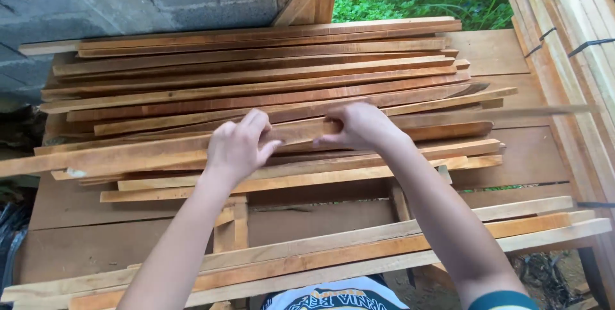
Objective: The person stacks long wooden planks on a wooden workbench, aligning them by hand. The person repeatedly picks up planks from a pile and places them in an organized stack on the bench.
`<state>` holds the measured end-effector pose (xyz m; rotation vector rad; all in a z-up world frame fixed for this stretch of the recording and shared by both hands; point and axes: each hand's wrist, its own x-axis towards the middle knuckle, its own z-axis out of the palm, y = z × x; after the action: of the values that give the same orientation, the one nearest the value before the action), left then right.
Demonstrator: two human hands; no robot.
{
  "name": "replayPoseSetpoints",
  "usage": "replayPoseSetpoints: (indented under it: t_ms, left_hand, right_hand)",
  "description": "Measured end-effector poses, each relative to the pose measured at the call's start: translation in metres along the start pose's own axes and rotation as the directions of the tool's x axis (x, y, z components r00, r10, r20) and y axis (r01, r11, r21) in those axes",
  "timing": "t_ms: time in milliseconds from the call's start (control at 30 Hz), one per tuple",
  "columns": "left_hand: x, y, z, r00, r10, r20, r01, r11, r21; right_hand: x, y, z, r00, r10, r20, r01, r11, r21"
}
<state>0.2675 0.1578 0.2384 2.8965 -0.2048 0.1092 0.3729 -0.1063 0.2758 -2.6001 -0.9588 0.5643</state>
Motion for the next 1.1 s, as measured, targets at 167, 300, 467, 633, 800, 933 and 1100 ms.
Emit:
replayPoseSetpoints:
  t_ms: [167,300,467,633,800,933,1100]
  left_hand:
    - [-0.078,0.06,-0.036,0.95,-0.124,0.287,0.172,0.974,-0.148]
    - [-0.13,0.092,0.022,0.718,-0.222,0.659,0.418,0.895,-0.155]
    - [-0.158,0.079,0.119,0.761,-0.217,0.611,0.45,0.856,-0.256]
    - [-0.154,0.06,0.156,0.771,-0.144,0.62,0.361,0.901,-0.241]
    - [-0.167,0.067,0.16,0.74,-0.132,0.66,0.39,0.883,-0.26]
    - [-0.177,0.067,0.184,0.771,-0.103,0.629,0.368,0.878,-0.307]
    - [-0.184,0.075,0.183,0.731,-0.124,0.672,0.359,0.907,-0.223]
  right_hand:
    - [-0.088,-0.045,0.006,0.924,0.282,0.258,-0.282,0.959,-0.039]
    - [-0.134,-0.025,0.097,0.854,0.284,0.436,-0.312,0.95,-0.006]
    - [-0.138,0.012,0.198,0.867,0.315,0.385,-0.369,0.927,0.074]
    - [-0.128,0.035,0.243,0.945,0.177,0.274,-0.188,0.982,0.016]
    - [-0.134,0.043,0.267,0.993,0.01,0.121,0.002,0.995,-0.099]
    - [-0.141,0.045,0.275,0.994,0.004,0.112,0.006,0.996,-0.088]
    - [-0.155,0.044,0.277,0.999,-0.03,0.042,0.03,1.0,-0.007]
